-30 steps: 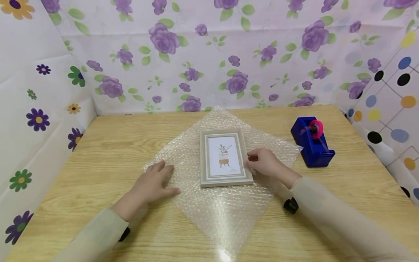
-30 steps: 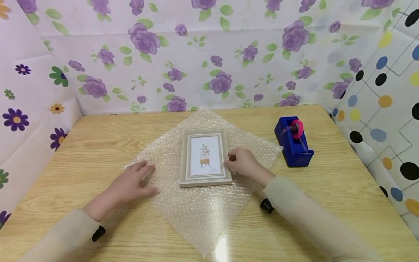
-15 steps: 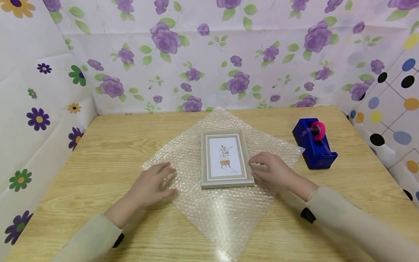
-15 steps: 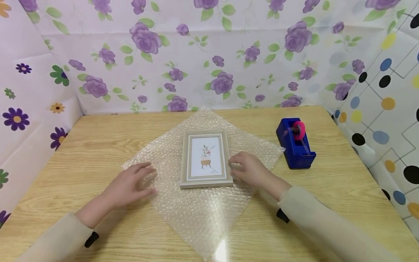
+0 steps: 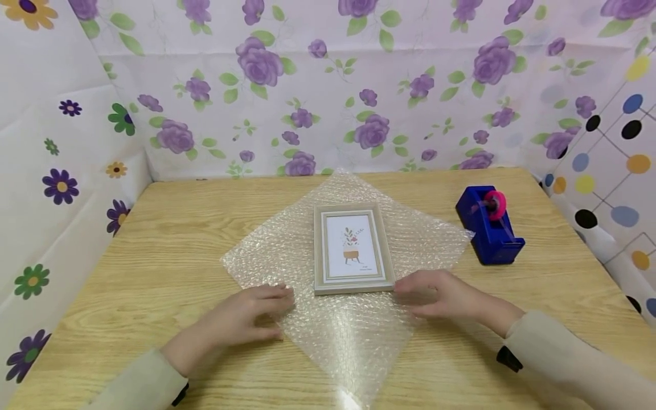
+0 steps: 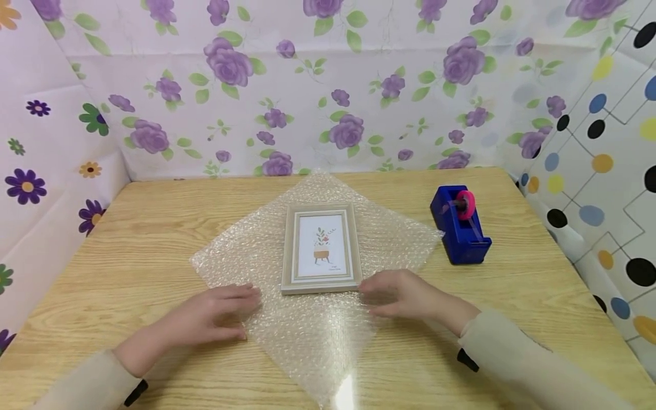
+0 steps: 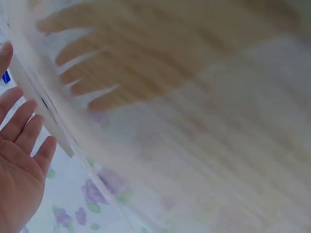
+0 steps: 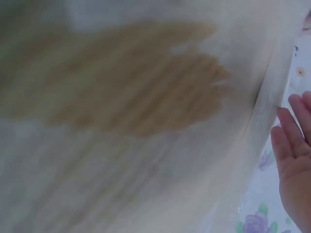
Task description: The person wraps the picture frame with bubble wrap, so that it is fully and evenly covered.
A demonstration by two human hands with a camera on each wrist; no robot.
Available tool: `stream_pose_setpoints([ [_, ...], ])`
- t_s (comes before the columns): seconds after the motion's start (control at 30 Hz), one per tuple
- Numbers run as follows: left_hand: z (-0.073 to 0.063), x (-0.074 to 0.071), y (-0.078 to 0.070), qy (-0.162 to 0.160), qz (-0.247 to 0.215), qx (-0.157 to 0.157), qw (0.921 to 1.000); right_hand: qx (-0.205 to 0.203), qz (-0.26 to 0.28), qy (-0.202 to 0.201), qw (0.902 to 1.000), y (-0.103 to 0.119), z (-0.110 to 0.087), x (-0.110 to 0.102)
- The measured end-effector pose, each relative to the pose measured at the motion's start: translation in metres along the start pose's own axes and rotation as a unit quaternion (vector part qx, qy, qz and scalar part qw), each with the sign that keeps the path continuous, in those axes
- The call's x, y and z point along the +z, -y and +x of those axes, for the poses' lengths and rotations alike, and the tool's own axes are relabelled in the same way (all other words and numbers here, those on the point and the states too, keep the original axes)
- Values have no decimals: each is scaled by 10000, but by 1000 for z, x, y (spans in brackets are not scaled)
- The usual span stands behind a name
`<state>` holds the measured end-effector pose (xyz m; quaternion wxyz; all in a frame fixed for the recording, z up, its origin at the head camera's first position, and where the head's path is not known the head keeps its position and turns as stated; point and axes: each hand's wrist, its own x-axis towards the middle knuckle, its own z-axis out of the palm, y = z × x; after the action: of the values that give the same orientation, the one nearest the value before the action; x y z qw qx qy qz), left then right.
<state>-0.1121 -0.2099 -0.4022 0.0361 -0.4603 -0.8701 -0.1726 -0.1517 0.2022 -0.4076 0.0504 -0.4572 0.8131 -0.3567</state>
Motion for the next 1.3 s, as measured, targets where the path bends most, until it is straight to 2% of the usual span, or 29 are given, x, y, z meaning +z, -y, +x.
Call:
stream_pose_setpoints([
  [0.17, 1, 6, -4, 34, 192, 247, 9995, -125, -142, 285, 9994, 5, -11, 1],
  [0.33, 3, 9, -7, -12, 271, 337, 9991, -428, -362, 484, 9973, 9, -16, 6],
  [0.57, 6, 12, -11, -26, 439, 494, 9978, -288, -341, 719, 9964, 11, -21, 9],
  [0.83, 8, 12, -15, -164, 560, 476, 9972, -699, -617, 428, 9947, 11, -18, 14],
  [1.13, 8, 14, -15, -348, 683, 620, 9951, -595, -687, 336, 9953, 12, -17, 17],
  [1.3, 9, 14, -15, -589, 590, 661, 9943, -726, -1042, 252, 9916, 15, -16, 19],
])
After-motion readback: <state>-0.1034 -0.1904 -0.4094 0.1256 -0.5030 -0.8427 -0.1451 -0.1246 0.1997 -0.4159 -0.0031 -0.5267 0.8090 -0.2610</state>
